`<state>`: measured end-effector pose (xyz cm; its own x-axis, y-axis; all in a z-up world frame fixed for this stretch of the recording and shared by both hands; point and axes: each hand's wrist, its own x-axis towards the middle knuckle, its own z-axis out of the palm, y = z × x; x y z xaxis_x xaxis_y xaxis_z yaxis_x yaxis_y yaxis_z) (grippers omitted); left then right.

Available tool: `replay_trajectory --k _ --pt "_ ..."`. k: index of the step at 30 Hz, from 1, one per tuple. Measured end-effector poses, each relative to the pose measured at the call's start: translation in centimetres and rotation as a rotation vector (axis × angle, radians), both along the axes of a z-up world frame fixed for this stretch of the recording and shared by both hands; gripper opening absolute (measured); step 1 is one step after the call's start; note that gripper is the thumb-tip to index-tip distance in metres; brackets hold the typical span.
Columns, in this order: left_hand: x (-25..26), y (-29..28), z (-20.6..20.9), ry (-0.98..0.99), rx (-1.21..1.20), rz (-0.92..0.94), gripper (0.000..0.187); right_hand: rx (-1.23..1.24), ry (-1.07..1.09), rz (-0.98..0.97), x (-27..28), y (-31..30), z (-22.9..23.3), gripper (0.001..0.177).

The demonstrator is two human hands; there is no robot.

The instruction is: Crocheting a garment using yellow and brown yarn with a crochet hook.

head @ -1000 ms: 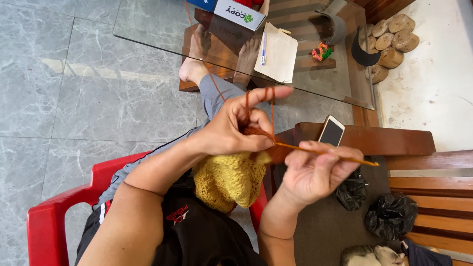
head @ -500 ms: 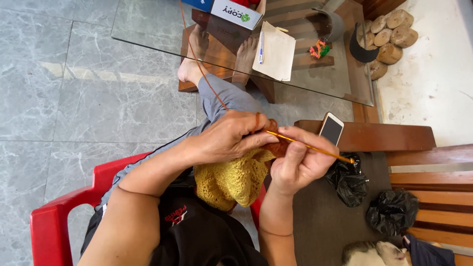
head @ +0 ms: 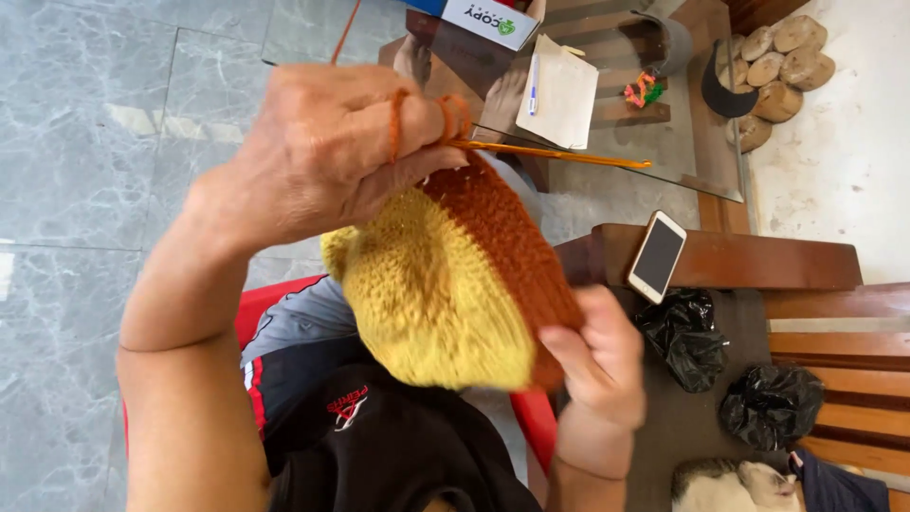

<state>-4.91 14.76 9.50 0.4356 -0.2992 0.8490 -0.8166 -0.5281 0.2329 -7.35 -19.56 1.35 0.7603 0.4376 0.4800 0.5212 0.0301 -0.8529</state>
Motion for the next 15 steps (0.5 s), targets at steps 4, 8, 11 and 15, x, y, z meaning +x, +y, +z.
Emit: replay_trajectory --k 4,8,11,15 --pt "-1.3 -1.1 2.3 0.042 0.094 0.016 0.021 0.269 0.239 -0.016 -2.4 0.3 2.9 0.020" --pt "3.3 -4.4 -3.6 0.146 0.026 -0.061 0.022 -0.431 -0.128 -0.248 0.7 -0.9 2.1 0.022" --pt "7.4 -7.8 -11.2 0.394 -0.108 -0.080 0.020 -0.723 -0.470 -0.490 3.3 0.7 -0.1 0.033" --pt "11.4 -10.0 -18.5 0.610 -0.355 -0.077 0.020 -0.606 -0.718 -0.475 4.5 5.4 -5.8 0.053"
